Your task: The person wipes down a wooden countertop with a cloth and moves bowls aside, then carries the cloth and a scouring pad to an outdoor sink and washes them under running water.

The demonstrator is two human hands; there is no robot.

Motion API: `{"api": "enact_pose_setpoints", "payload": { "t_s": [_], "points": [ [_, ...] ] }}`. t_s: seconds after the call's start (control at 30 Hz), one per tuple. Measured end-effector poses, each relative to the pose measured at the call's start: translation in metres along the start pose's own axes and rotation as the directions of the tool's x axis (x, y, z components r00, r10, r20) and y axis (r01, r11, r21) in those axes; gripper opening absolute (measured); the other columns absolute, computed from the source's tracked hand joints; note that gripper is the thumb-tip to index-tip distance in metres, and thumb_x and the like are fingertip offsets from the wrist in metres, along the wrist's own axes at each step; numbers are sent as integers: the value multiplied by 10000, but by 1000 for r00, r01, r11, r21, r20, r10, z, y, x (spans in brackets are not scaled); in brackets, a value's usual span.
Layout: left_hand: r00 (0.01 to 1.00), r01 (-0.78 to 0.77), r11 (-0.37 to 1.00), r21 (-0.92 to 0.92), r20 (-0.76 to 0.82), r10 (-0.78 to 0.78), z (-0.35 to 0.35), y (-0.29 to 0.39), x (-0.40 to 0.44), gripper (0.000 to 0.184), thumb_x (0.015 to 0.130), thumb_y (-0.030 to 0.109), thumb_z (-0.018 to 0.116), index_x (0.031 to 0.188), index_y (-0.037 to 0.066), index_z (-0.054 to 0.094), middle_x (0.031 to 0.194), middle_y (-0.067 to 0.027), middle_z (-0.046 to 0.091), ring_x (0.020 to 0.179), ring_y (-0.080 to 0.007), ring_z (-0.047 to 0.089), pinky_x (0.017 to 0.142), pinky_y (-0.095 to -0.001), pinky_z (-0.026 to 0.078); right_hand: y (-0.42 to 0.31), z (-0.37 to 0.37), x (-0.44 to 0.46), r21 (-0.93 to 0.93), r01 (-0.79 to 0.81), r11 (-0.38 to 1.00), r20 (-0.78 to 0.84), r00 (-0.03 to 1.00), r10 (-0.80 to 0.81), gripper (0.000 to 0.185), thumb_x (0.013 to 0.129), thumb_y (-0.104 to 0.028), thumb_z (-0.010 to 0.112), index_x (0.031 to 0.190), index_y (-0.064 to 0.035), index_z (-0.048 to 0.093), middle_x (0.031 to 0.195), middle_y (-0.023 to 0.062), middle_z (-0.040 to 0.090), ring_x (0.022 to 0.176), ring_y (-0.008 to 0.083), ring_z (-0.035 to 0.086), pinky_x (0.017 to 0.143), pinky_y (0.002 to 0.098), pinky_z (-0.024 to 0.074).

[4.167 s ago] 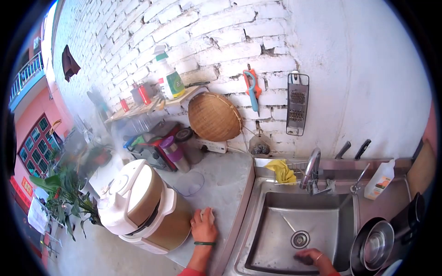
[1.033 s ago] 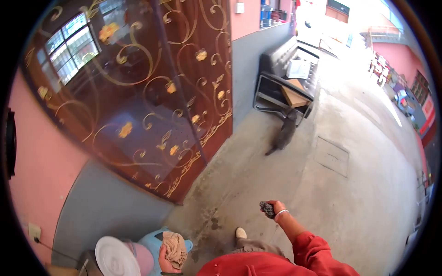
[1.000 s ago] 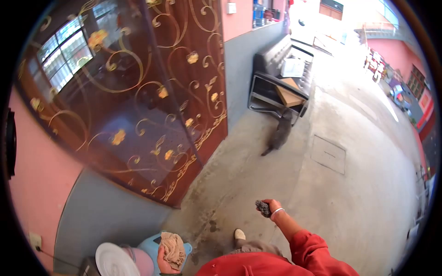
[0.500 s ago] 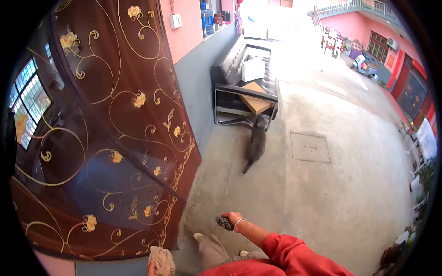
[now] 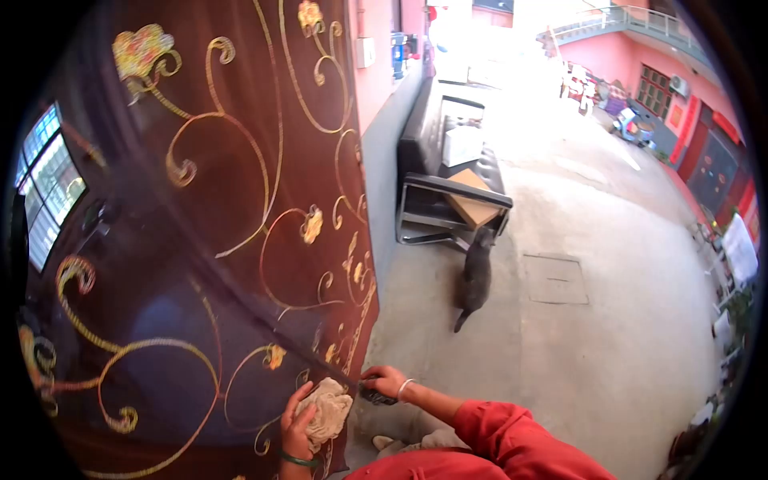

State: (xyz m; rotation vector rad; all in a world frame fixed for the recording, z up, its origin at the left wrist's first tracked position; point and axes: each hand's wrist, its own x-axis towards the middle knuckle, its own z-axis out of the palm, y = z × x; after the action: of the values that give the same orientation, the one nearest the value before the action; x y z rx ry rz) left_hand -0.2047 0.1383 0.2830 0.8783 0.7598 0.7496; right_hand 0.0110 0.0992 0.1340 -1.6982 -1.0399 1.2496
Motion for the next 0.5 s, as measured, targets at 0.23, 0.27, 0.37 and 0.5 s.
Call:
{"api": "enact_pose_setpoints", "payload": {
  "t_s": [0.23,0.27,0.37,0.5],
  "points": [
    [996,14,1000,10,91,-15,-14,41,76,475,758,99,532,1207,-18,435,1110,-144,517,989,-213,525,865,-280,406,-66,49,94,146,581,800,328,735,-594,326,734,-272,602,981,-63,565,959,182,597,904,331,564,754,368,458],
    [997,-57,990,132,53,51,-20,45,83,414,784,110,511,1172,-27,460,1115,-145,518,987,-224,524,857,-302,413,-59,62,121,123,644,755,371,676,-637,321,724,-272,610,968,-66,570,972,169,596,897,333,562,755,363,459],
    [959,-239,836,493,-17,284,-48,49,101,296,865,145,447,1067,-54,535,1129,-148,523,981,-259,521,832,-367,431,-99,69,161,42,626,778,531,646,-548,324,722,-310,596,894,-36,589,883,203,605,877,344,566,725,394,452],
    [787,-292,491,821,-85,611,-105,47,110,327,879,207,436,1085,-28,530,1100,-161,536,942,-274,539,797,-400,449,-159,83,201,80,577,813,643,593,-484,385,703,-311,586,915,11,591,834,233,599,836,360,566,739,407,438]
  ]
}}
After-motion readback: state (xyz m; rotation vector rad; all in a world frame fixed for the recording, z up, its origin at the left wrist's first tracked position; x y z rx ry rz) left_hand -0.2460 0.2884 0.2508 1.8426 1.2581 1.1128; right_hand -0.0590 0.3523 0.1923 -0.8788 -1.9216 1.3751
